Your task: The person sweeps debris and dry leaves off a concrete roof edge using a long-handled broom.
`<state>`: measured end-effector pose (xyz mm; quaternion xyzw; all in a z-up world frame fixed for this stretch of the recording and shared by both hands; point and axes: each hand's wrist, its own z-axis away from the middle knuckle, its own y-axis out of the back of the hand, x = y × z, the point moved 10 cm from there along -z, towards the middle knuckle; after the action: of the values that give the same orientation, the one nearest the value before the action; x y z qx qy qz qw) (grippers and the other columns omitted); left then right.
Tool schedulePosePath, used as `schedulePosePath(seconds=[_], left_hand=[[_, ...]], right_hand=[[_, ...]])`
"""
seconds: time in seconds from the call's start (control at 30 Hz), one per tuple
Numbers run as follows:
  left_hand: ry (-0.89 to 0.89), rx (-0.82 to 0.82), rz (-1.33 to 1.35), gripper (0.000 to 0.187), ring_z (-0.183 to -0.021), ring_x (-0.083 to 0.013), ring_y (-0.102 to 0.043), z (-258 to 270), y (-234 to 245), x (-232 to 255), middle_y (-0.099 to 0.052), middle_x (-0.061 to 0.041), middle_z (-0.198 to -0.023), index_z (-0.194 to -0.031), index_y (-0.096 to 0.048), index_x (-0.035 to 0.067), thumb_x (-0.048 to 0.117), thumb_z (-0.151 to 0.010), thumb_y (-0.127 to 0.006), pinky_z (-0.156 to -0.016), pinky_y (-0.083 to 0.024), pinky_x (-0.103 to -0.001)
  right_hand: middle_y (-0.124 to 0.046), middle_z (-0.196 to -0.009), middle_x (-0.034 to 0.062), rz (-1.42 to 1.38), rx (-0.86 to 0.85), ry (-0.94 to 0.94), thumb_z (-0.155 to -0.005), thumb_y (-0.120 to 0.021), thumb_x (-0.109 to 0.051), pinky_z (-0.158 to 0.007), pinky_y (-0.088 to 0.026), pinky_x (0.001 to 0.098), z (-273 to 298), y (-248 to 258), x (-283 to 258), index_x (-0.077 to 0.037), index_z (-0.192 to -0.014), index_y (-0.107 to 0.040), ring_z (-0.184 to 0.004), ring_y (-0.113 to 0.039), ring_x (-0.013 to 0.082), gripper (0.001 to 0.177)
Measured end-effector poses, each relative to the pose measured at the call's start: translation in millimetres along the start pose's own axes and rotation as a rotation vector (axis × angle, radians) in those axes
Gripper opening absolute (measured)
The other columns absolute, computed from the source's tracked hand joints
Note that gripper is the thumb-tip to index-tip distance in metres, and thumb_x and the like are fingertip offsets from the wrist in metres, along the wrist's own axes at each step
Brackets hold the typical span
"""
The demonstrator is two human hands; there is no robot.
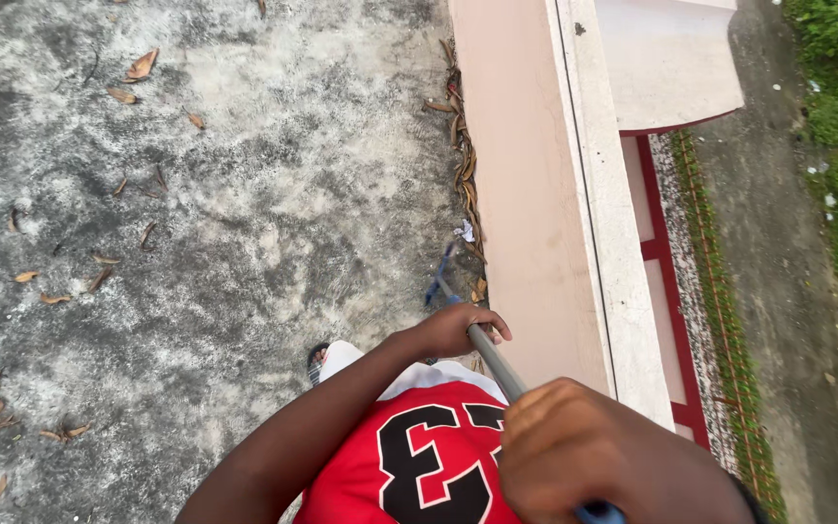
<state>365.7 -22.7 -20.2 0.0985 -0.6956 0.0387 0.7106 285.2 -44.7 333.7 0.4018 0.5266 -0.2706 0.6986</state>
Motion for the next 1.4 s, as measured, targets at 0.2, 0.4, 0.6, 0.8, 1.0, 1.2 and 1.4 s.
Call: schedulePosePath(seconds=[0.2,0.4,0.6,0.8,1.0,1.2,1.4], left_hand=[[0.238,0.142,-0.062,0.025,-0.086,-0.0154,-0.075,17,31,26,-0.079,-0.002,-0.101,-0.111,-0.076,0.018,0.031,-0.091,-0.073,-0.079,-0.059,-0.033],[0.615,0.351,-0.187,0.020,-0.073,-0.0147,-0.071,80,83,-37,-0.078,-0.003,-0.092,-0.113,-0.075,0.021,0.028,-0.096,-0.066,-0.073,-0.062,-0.033],[0.391,0.479,-0.299,0.019,-0.078,-0.0195,-0.068,115,63,-110,-0.073,-0.009,-0.087,-0.108,-0.079,0.015,0.011,-0.097,-0.064,-0.079,-0.058,-0.035],[0.077,0.381,-0.034,0.017,-0.100,-0.0216,-0.069,20,-6,-97,-0.073,-0.008,-0.109,-0.111,-0.073,0.011,0.018,-0.098,-0.065,-0.090,-0.055,-0.036],[-0.024,0.232,-0.038,0.013,-0.093,-0.0229,-0.064,-58,-46,-45,-0.070,-0.010,-0.098,-0.107,-0.075,0.008,0.015,-0.102,-0.064,-0.090,-0.053,-0.036],[-0.077,0.209,0.037,0.012,-0.097,-0.0241,-0.063,-62,-48,-3,-0.071,-0.009,-0.100,-0.105,-0.074,0.005,0.004,-0.099,-0.064,-0.105,-0.042,-0.041],[0.068,0.177,0.112,0.016,-0.097,-0.0204,-0.063,-24,-26,-5,-0.066,-0.008,-0.101,-0.111,-0.076,0.010,0.009,-0.102,-0.063,-0.101,-0.050,-0.042]], right_hand=[[-0.043,-0.056,0.0064,-0.092,-0.080,0.215,-0.090,-0.071,-0.022,-0.059,-0.043,0.0374,58,35,0,-0.006,-0.060,-0.039,-0.053,-0.054,0.0227,0.048],[-0.032,-0.057,0.0045,-0.113,-0.100,0.235,-0.102,-0.067,-0.019,-0.068,-0.035,0.0390,53,52,32,-0.008,-0.061,-0.034,-0.054,-0.038,0.0241,0.055],[-0.039,-0.058,0.0047,-0.149,-0.190,0.289,-0.103,-0.062,-0.019,-0.072,-0.040,0.0365,41,4,60,-0.008,-0.063,-0.036,-0.059,-0.044,0.0246,0.049],[-0.045,-0.059,0.0057,0.010,-0.176,0.200,-0.079,-0.064,-0.020,-0.058,-0.036,0.0391,49,6,69,-0.009,-0.065,-0.043,-0.056,-0.050,0.0254,0.028],[-0.054,-0.057,0.0070,0.018,-0.067,0.232,-0.092,-0.065,-0.018,-0.052,-0.040,0.0338,55,23,48,-0.009,-0.072,-0.053,-0.049,-0.055,0.0208,0.025],[-0.054,-0.060,0.0101,0.181,-0.045,0.305,-0.086,-0.068,-0.016,-0.056,-0.046,0.0409,51,14,29,-0.006,-0.071,-0.051,-0.056,-0.061,0.0251,0.025],[-0.055,-0.060,0.0130,0.143,-0.053,0.318,-0.091,-0.066,-0.016,-0.055,-0.048,0.0392,29,-10,32,-0.002,-0.068,-0.048,-0.056,-0.062,0.0257,0.032]])
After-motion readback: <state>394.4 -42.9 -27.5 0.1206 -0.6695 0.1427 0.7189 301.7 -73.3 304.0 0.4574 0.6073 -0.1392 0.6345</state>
